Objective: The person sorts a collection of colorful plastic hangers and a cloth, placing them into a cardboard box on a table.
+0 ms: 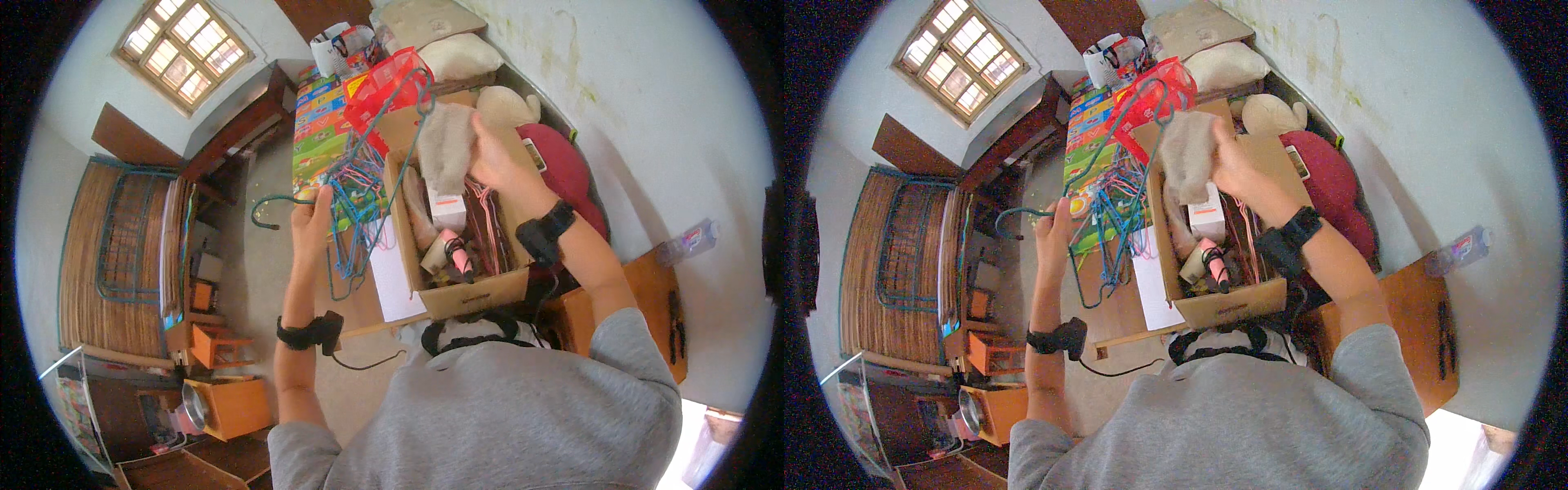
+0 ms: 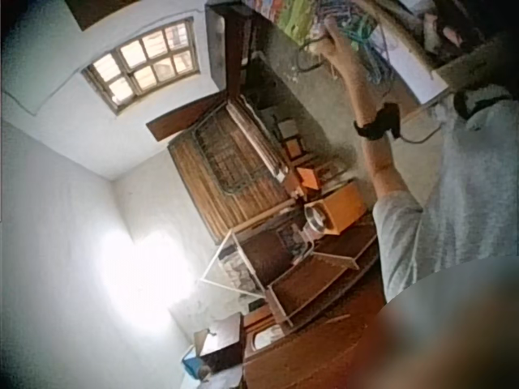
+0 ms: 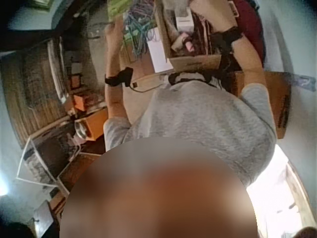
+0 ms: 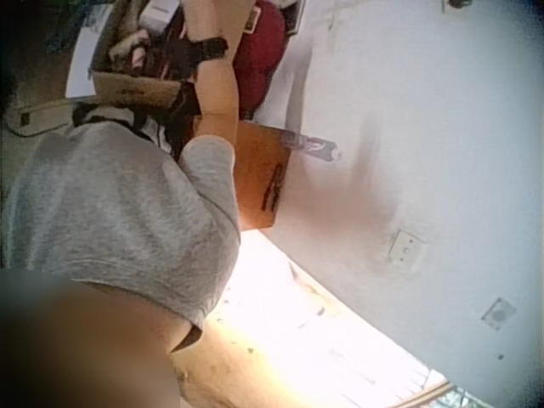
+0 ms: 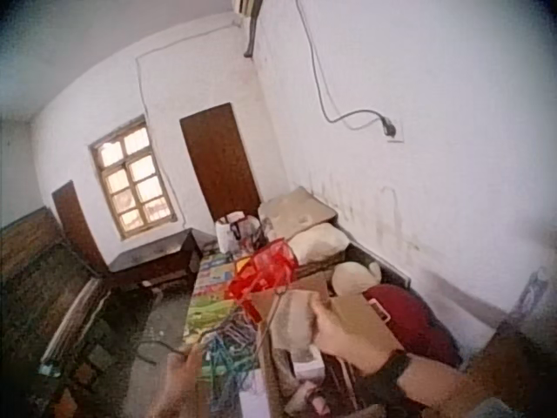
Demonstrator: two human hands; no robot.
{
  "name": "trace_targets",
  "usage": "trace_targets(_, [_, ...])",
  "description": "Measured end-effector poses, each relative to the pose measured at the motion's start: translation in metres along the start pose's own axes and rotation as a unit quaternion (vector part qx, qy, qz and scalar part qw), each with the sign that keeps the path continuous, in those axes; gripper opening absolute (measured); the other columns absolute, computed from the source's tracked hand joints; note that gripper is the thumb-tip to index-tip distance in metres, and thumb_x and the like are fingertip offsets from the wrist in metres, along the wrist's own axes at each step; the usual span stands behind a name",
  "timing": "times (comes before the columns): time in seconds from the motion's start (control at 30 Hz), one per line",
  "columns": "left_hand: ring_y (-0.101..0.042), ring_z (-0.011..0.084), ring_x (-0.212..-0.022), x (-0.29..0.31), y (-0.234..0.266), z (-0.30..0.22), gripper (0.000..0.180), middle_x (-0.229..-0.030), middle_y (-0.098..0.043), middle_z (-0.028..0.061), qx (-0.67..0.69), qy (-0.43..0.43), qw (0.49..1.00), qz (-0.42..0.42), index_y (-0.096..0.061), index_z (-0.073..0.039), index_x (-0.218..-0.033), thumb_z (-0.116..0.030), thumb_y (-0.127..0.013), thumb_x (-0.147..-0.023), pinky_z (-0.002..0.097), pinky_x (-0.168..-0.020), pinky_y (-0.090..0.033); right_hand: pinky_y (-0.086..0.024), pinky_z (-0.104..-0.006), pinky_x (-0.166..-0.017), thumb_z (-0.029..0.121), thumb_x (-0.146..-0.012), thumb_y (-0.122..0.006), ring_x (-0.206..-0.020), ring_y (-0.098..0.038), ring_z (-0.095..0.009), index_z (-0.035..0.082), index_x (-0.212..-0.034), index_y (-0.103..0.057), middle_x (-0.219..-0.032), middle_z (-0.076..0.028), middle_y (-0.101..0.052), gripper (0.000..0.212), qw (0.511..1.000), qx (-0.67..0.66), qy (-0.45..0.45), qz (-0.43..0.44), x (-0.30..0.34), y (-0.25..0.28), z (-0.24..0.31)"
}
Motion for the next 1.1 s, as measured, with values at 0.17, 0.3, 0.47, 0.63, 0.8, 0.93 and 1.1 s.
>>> trace_targets(0.17, [-0.029, 0.003, -0.052, 0.005, -0.018, -0.017, 0.032, -0.057, -0.033, -0.007, 0.018, -0.063, 0.997, -0.04, -0.041, -0.009, -0.062, -0.023, -0.047, -0.09, 0.0214, -0.046, -0.022, -0.034, -0.0354, -0.096, 0.046, -0.091, -0.033, -0.109, -0.046, -0.021, 0.007, -0.123, -0.04, -0.121, -0.008, -0.047, 0.051, 0.994, 0.072, 0.081, 0.031, -0.01, -0.051, -0.056])
trace_targets(0.3, [-0.021, 0.0042, -0.042, 0.011, -0.014, -0.028, 0.04, -0.048, -0.024, -0.0063, 0.11, -0.082, 0.986, -0.094, -0.031, -0.015, -0.057, -0.032, -0.045, -0.09, 0.025, -0.041, -0.013, -0.038, -0.0308, -0.088, 0.042, -0.092, -0.033, -0.099, -0.049, -0.018, 0.004, -0.12, -0.044, -0.11, -0.009, -0.052, 0.049, 0.963, 0.245, 0.106, -0.025, 0.014, -0.053, -0.113])
trace_targets(0.47, [-0.019, 0.0068, -0.041, 0.002, -0.002, -0.017, 0.045, -0.047, -0.022, -0.0052, 0.261, -0.037, 0.958, -0.112, -0.026, -0.016, -0.054, -0.034, -0.046, -0.09, 0.0264, -0.04, -0.014, -0.041, -0.0329, -0.077, 0.04, -0.092, -0.033, -0.087, -0.052, -0.02, 0.001, -0.117, -0.046, -0.093, -0.009, -0.057, 0.047, 0.879, 0.472, 0.058, 0.031, 0.066, -0.04, -0.158])
trace_targets(0.63, [-0.018, 0.0071, -0.04, 0.004, -0.022, 0.001, 0.047, -0.046, -0.021, -0.005, 0.31, 0.018, 0.95, -0.042, -0.024, -0.016, -0.052, -0.036, -0.045, -0.09, 0.0264, -0.04, -0.013, -0.041, -0.0296, -0.073, 0.04, -0.091, -0.036, -0.078, -0.05, -0.015, 0.0, -0.109, -0.049, -0.084, -0.005, -0.056, 0.045, 0.846, 0.524, 0.088, 0.042, 0.047, -0.037, -0.123])
trace_targets(0.8, [-0.019, 0.0074, -0.04, 0.025, -0.056, 0.025, 0.05, -0.045, -0.021, -0.0047, 0.275, 0.118, 0.953, 0.05, -0.023, -0.016, -0.05, -0.039, -0.04, -0.091, 0.0258, -0.04, -0.013, -0.041, -0.029, -0.073, 0.044, -0.089, -0.039, -0.077, -0.049, -0.013, -0.001, -0.098, -0.052, -0.087, -0.006, -0.056, 0.048, 0.952, 0.281, 0.113, -0.035, 0.007, -0.016, -0.077])
trace_targets(0.93, [-0.019, 0.0082, -0.04, 0.025, -0.062, 0.039, 0.05, -0.046, -0.021, -0.0052, 0.27, 0.123, 0.955, -0.004, -0.023, -0.017, -0.049, -0.039, -0.04, -0.091, 0.0254, -0.04, -0.013, -0.041, -0.0348, -0.079, 0.044, -0.09, -0.035, -0.09, -0.054, -0.025, -0.005, -0.104, -0.05, -0.096, -0.019, -0.057, 0.053, 0.9, 0.414, 0.118, -0.073, 0.019, 0.003, -0.084])
trace_targets(1.1, [-0.016, 0.0073, -0.042, -0.004, -0.046, 0.036, 0.045, -0.048, -0.019, -0.0049, 0.399, 0.098, 0.909, -0.077, -0.024, -0.015, -0.055, -0.035, -0.042, -0.091, 0.0263, -0.041, -0.012, -0.038, -0.0407, -0.085, 0.037, -0.092, -0.033, -0.101, -0.051, -0.038, -0.002, -0.11, -0.049, -0.104, -0.026, -0.054, 0.045, 0.782, 0.621, 0.031, 0.033, 0.069, 0.014, -0.133])
Point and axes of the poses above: each hand's wrist, its own x-axis away from the middle knuckle, its own y-axis out of the back of the hand, z = x × y, the point moved 6 cm from there along -x, towards the middle knuckle
